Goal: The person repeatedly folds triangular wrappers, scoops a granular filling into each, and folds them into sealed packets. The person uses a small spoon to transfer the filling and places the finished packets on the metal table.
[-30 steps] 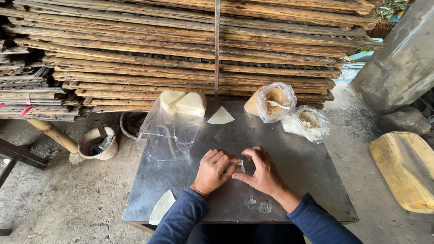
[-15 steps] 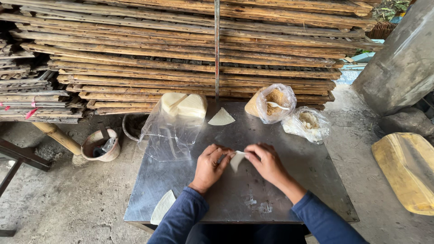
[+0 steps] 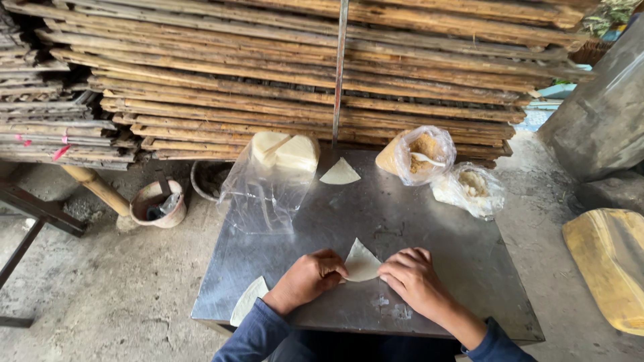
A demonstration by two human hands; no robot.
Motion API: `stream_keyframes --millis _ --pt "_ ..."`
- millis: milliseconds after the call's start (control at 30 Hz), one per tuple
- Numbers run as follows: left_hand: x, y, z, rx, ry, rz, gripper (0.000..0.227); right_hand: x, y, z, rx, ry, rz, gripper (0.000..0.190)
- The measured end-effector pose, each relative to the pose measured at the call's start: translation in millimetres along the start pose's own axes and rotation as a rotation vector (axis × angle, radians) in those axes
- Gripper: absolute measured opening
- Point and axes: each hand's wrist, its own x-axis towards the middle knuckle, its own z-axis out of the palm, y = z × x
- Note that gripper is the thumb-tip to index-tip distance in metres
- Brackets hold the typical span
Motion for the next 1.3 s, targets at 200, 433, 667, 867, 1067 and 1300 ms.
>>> stream_keyframes --millis 200,433,667,867,1067,1300 --pt "-11.5 8.7 15.4 0.132 0.144 0.022 0.013 -15.2 -8.1 -0.2 0.011 0.02 -0.029 0.011" --pt "-17.3 9.6 9.6 0.073 0.175 -0.069 0.013 16.5 23.8 -27.3 -0.185 0.192 -0.048 0.014" --pt "-20.2 13.7 12.1 0.068 0.198 -0.072 0.015 79.6 122.1 -73.9 -0.318 0.351 0.36 0.029" --pt "-18.7 19.4 9.1 -0.001 0.228 -0.173 0.013 92.5 166.1 -36.9 -0.376 0.307 0.31 0.017" --pt "-17.6 26.1 3.8 -0.067 0.159 -0.292 0.019 88.2 188.3 -19.6 -0.432 0.398 0.347 0.009" --pt "-16.0 18.9 12.1 0.01 0.253 -0.258 0.02 83.9 200.9 -9.1 -0.106 0.538 0.541 0.008"
